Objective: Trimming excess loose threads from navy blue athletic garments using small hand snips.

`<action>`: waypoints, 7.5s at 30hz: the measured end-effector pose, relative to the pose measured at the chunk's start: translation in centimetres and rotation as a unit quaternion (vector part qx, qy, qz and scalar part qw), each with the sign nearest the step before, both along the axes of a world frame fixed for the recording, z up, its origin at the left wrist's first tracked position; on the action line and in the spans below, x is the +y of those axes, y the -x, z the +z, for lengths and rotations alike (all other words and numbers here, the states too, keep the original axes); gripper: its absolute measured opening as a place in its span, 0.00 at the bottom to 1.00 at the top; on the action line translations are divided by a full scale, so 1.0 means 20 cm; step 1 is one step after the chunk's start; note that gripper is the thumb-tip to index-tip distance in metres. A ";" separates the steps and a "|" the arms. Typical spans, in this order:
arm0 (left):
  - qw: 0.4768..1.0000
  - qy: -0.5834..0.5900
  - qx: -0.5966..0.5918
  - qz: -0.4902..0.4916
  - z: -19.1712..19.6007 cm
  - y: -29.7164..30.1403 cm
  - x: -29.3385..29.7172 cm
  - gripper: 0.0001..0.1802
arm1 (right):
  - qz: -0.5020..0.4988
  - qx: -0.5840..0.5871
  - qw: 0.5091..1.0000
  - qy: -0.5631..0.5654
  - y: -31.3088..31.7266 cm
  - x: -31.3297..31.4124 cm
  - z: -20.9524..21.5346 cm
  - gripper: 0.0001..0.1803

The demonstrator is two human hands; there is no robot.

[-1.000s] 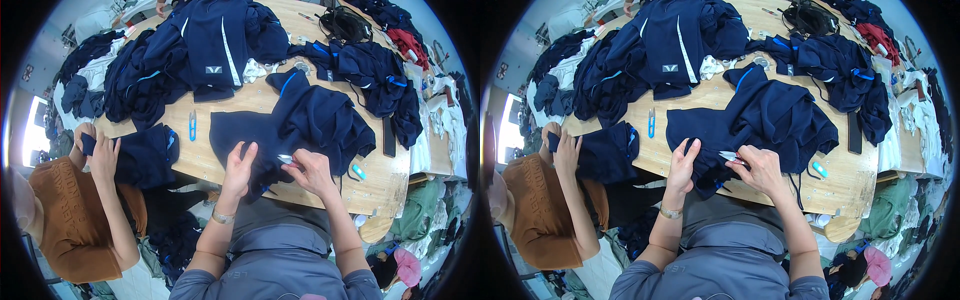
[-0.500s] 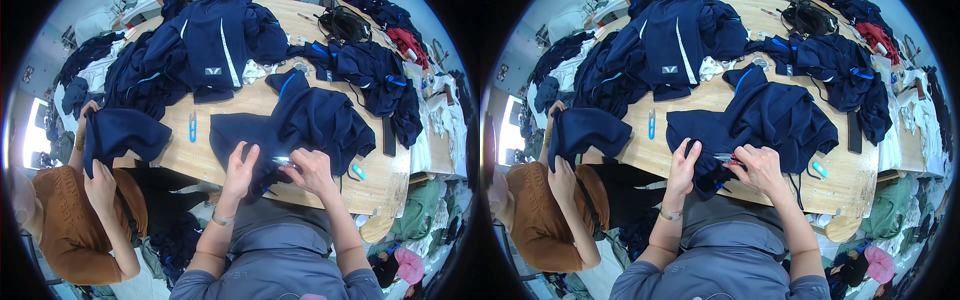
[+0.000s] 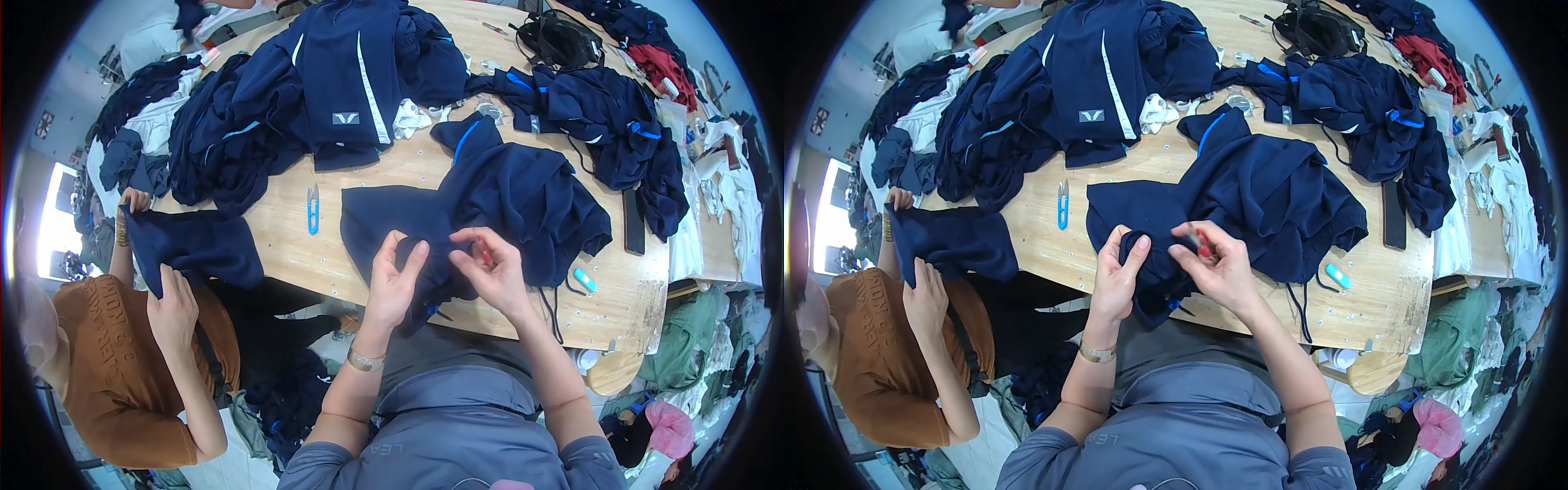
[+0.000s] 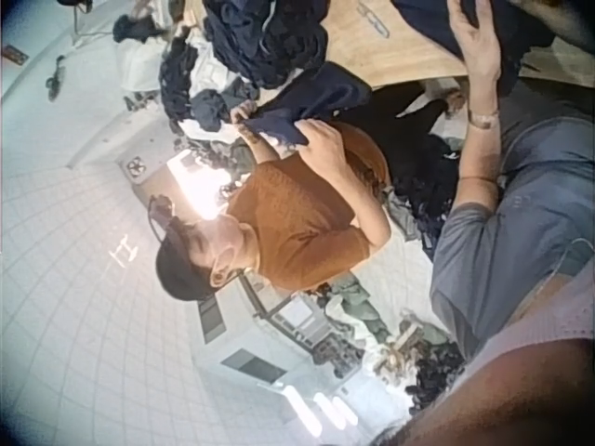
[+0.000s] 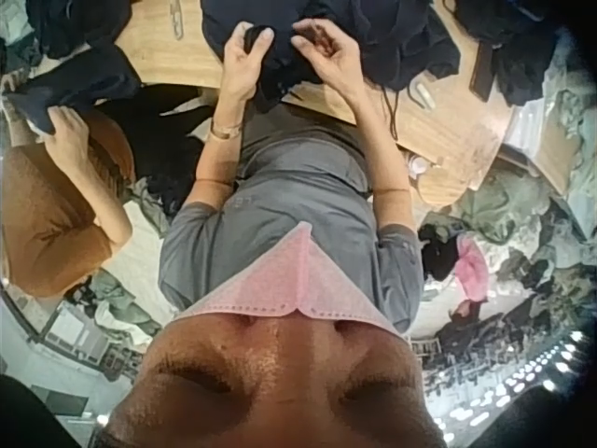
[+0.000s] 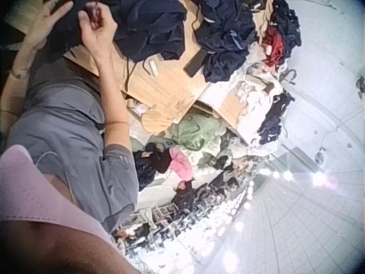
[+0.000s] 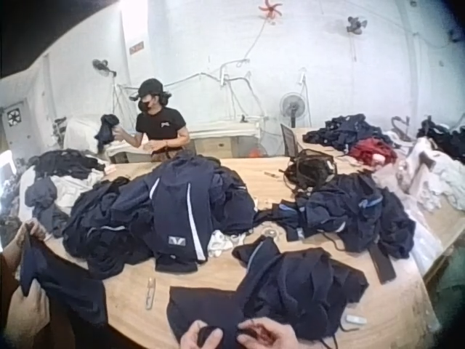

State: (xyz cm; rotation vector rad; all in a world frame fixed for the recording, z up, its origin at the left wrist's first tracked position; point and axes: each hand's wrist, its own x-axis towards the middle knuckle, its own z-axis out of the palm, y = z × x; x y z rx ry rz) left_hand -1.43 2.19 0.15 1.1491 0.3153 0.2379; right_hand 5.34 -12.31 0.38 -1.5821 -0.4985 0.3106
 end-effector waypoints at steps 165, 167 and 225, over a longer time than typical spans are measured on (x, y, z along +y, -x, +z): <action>0.935 -0.284 0.128 0.171 -0.23 0.05 0.59 0.22 | -0.194 -0.069 0.978 -0.032 -0.96 -0.31 0.05 0.13; 0.937 -0.271 0.147 0.162 -0.39 0.17 0.59 0.18 | -0.125 -0.042 0.989 -0.065 -0.68 -0.20 -0.04 0.13; 0.879 -0.458 0.097 0.093 -0.36 0.19 0.12 0.04 | -0.118 0.084 0.986 0.084 -0.15 -0.19 -0.62 0.13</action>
